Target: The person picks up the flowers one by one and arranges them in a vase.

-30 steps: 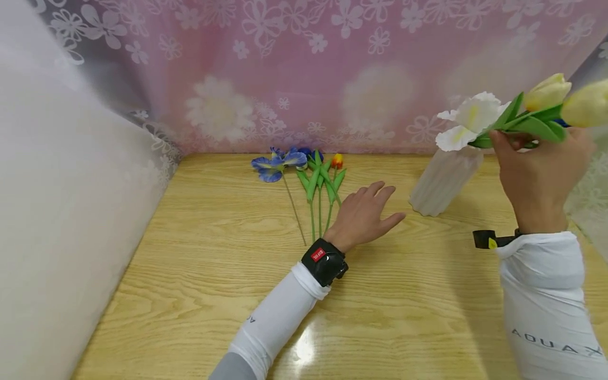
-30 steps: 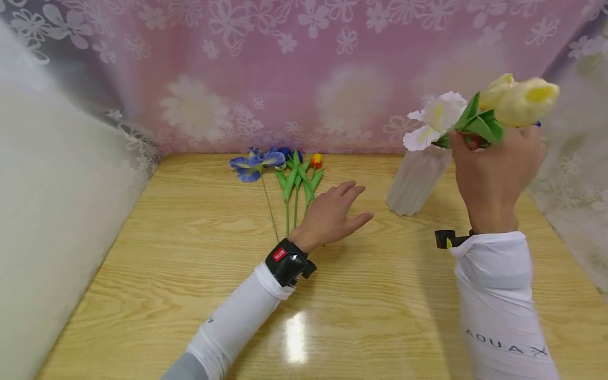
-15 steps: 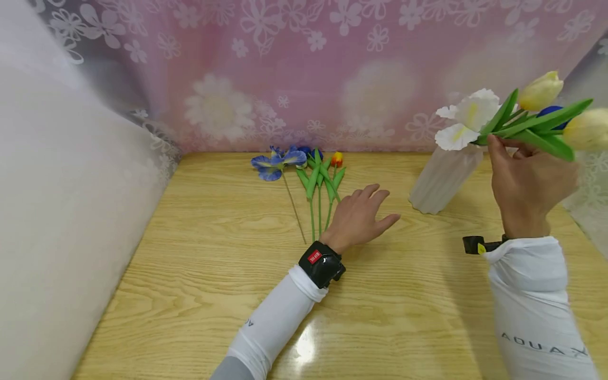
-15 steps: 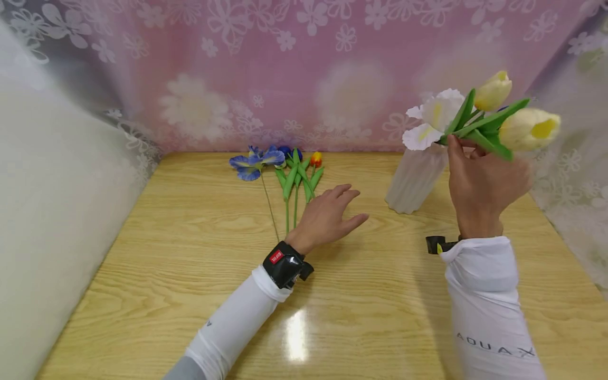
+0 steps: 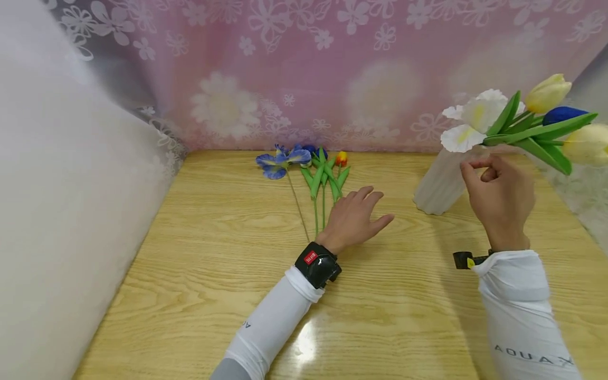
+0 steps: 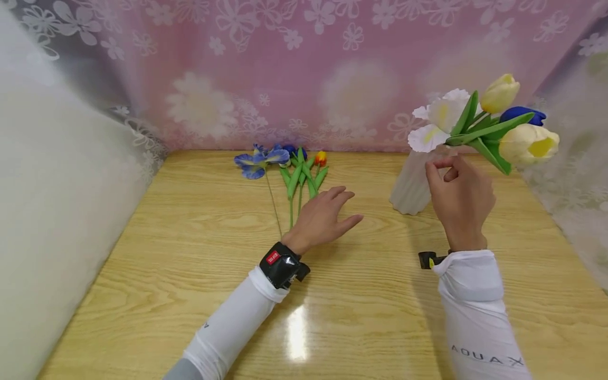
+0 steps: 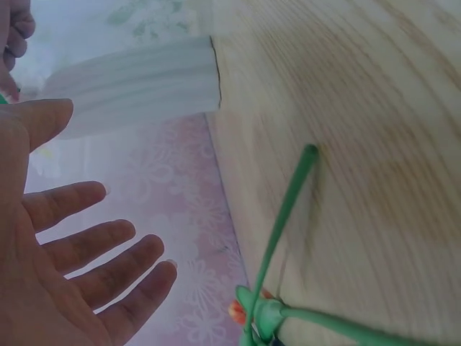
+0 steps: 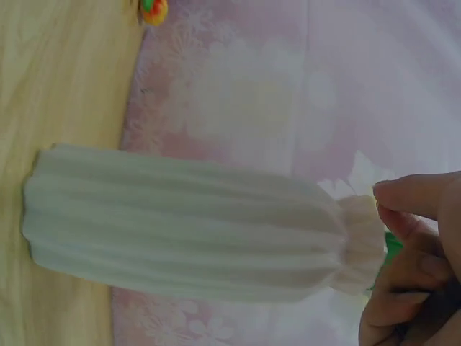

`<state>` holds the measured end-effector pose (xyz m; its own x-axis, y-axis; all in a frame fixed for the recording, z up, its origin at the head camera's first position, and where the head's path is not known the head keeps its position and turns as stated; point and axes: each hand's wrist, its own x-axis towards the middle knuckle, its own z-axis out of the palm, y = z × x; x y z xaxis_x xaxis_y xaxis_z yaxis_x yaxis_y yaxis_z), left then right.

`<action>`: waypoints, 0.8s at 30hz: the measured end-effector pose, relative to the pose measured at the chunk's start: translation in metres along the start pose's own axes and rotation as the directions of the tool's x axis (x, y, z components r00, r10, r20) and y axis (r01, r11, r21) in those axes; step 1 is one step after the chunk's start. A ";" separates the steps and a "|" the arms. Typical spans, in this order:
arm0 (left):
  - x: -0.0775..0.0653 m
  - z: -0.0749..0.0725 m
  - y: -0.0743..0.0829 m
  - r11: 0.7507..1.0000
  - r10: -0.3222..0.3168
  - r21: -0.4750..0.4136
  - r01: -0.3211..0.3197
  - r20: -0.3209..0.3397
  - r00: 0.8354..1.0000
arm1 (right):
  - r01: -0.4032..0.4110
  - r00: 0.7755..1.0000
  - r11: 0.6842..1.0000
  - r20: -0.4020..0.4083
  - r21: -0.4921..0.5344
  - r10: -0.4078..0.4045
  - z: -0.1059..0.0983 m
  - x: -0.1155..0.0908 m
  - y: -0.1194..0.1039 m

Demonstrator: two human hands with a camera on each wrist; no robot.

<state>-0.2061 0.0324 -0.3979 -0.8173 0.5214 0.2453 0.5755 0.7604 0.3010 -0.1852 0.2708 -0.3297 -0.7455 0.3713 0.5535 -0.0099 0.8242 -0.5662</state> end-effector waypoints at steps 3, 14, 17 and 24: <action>-0.003 -0.001 -0.006 1.000 -0.020 0.015 0.020 0.011 1.000 | -0.036 0.989 0.999 0.141 -0.012 0.037 0.009 -0.005 -0.001; -0.020 -0.006 -0.032 0.993 -0.119 0.034 0.117 0.055 0.991 | 0.061 0.905 0.997 0.420 0.043 -0.074 0.050 -0.026 -0.010; -0.024 -0.007 -0.039 0.988 -0.149 0.050 0.146 0.065 0.987 | 0.077 0.866 0.995 0.490 0.062 -0.098 0.060 -0.030 -0.015; -0.033 -0.012 -0.053 0.977 -0.204 0.070 0.200 0.067 0.977 | 0.096 0.806 0.991 0.577 0.093 -0.132 0.086 -0.036 -0.024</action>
<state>-0.2099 -0.0298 -0.4109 -0.9178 0.3796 0.1164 0.3971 0.8745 0.2785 -0.2157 0.2010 -0.3884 -0.9841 -0.0567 0.1684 -0.1435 0.8126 -0.5649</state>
